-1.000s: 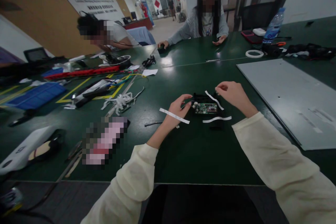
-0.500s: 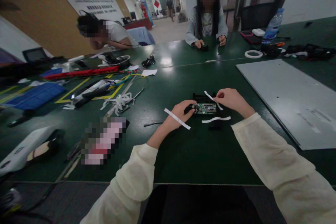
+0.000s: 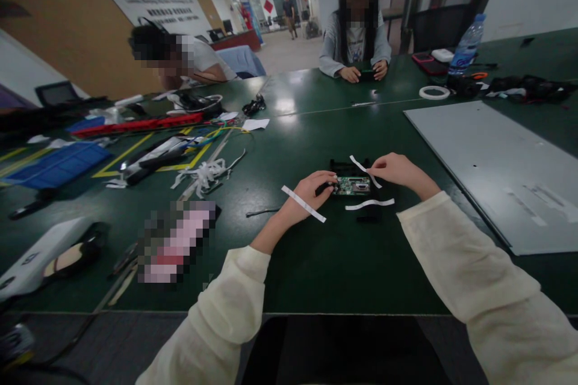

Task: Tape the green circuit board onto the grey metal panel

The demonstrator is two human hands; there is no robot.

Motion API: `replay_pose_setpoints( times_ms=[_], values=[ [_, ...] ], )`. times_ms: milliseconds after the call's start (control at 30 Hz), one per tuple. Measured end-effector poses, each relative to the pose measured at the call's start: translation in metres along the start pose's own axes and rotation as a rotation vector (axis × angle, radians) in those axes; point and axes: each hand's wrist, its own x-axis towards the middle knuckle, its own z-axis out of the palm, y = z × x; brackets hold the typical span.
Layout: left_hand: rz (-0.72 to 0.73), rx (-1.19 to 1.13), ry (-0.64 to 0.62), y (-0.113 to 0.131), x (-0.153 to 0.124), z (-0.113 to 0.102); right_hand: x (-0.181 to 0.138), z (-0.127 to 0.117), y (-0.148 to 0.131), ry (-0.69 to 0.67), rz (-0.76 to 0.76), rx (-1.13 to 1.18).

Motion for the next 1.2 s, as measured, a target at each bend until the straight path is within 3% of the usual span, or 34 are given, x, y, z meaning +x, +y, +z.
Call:
replay_pose_setpoints(
  times_ms=[400, 667, 867, 1000, 1100, 1200],
  values=[
    [-0.008, 0.020, -0.014, 0.003, 0.000, -0.002, -0.001, 0.006, -0.004, 0.166, -0.038, 0.085],
    [0.025, 0.033, 0.000, 0.001, 0.002, 0.002, 0.000, 0.012, -0.012, 0.239, -0.046, 0.436],
    [0.001, 0.081, 0.026, 0.001, 0.002, 0.006, -0.011, 0.005, -0.031, 0.128, 0.023, 0.980],
    [0.007, 0.095, 0.030, 0.002, 0.002, 0.008, -0.022, 0.001, -0.052, 0.033, -0.046, 1.311],
    [0.016, 0.093, 0.034, 0.002, 0.002, 0.008, -0.030, 0.011, -0.071, -0.066, -0.120, 1.364],
    [0.039, 0.069, 0.038, 0.001, 0.001, 0.008, -0.038, 0.029, -0.088, -0.172, -0.174, 1.243]
  ],
)
